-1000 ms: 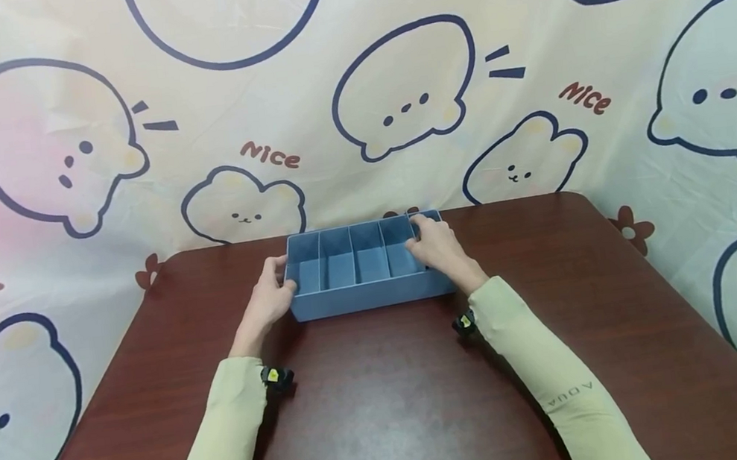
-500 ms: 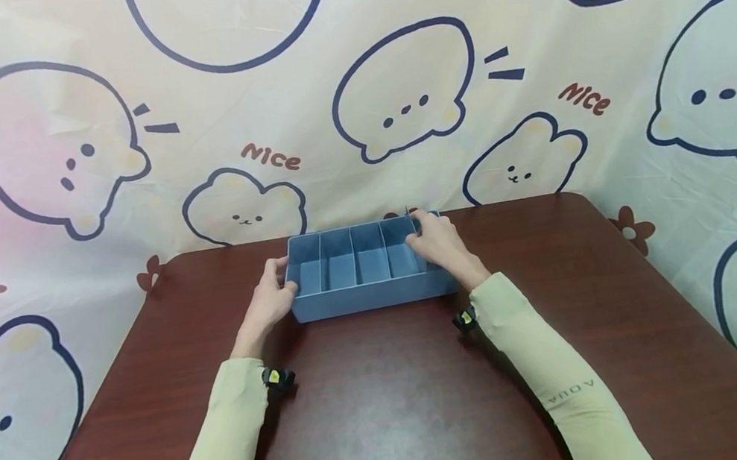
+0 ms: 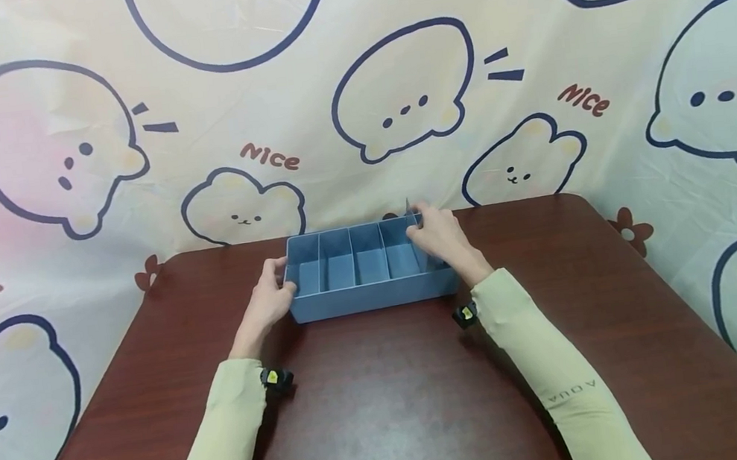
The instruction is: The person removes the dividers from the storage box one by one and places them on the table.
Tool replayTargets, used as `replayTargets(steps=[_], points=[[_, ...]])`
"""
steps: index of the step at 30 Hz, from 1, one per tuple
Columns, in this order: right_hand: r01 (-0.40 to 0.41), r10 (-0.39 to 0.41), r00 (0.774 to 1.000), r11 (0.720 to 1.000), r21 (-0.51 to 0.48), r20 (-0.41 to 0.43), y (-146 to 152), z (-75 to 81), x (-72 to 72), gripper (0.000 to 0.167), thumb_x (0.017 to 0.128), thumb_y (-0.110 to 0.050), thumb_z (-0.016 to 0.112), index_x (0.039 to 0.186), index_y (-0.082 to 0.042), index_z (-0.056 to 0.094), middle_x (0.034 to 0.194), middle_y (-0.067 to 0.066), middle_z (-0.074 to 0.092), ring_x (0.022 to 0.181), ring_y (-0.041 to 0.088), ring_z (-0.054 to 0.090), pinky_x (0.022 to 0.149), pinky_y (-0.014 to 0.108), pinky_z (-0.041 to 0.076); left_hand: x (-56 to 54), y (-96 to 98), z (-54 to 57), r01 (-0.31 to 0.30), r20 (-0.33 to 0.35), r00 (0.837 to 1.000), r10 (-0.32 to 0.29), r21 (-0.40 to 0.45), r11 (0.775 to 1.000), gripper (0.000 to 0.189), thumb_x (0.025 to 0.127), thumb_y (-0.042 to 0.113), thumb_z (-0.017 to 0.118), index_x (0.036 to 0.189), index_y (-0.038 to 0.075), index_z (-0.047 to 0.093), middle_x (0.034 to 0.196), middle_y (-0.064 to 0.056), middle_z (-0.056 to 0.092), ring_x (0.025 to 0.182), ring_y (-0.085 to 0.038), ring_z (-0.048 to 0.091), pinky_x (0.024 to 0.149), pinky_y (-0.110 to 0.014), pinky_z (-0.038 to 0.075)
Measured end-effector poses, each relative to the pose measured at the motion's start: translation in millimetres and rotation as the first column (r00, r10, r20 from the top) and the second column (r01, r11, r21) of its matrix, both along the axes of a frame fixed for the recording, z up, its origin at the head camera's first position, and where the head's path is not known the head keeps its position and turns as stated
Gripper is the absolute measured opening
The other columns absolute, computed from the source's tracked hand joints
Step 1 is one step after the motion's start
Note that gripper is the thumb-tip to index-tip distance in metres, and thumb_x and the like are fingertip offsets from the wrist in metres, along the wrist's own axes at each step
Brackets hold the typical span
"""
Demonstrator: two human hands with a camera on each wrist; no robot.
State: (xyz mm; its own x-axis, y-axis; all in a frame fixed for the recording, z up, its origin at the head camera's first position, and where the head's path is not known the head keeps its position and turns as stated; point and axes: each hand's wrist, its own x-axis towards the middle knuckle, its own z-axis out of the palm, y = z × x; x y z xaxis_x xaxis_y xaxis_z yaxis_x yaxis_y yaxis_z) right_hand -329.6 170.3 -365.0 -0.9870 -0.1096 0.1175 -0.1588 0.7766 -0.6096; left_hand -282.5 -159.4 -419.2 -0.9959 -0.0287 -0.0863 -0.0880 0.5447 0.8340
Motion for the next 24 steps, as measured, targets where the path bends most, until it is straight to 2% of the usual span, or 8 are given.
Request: replayTargets(steps=[8,14,24], points=[[-0.004,0.004,1.0,1.0,0.001,-0.011,-1,5.3,0.7,0.055,0.091,-0.02,0.055,0.144,-0.009,0.045,0.114,0.021,0.067,0.08,0.027,0.065,0.06,0.031,0.052,0.4,-0.3,0.2,-0.004,0.0,1.0,0.004,-0.001,1.0,0.057,0.099,0.014,0.043,0.152,0.019,0.023,0.155,-0.016,0.035,0.136,-0.035,0.042,0.109,-0.06,0.038],[0.002,-0.002,1.0,1.0,0.016,-0.017,-1,11.0,2.3,0.056,0.09,-0.02,0.055,0.143,-0.009,0.046,0.116,0.02,0.067,0.087,0.029,0.066,0.065,0.034,0.053,1.1,0.3,0.3,-0.003,0.001,1.0,0.003,0.003,1.0,0.057,0.099,0.014,0.043,0.152,0.019,0.023,0.156,-0.015,0.034,0.137,-0.035,0.041,0.11,-0.06,0.037],[-0.003,0.003,1.0,1.0,0.013,-0.028,1,20.4,3.1,0.056,0.09,-0.018,0.055,0.145,-0.008,0.045,0.107,0.019,0.069,0.08,0.027,0.066,0.061,0.03,0.051,1.2,-0.3,1.4,0.0,0.002,1.0,0.0,0.002,1.0,0.057,0.099,0.014,0.043,0.152,0.018,0.023,0.157,-0.015,0.033,0.139,-0.035,0.039,0.11,-0.06,0.036]])
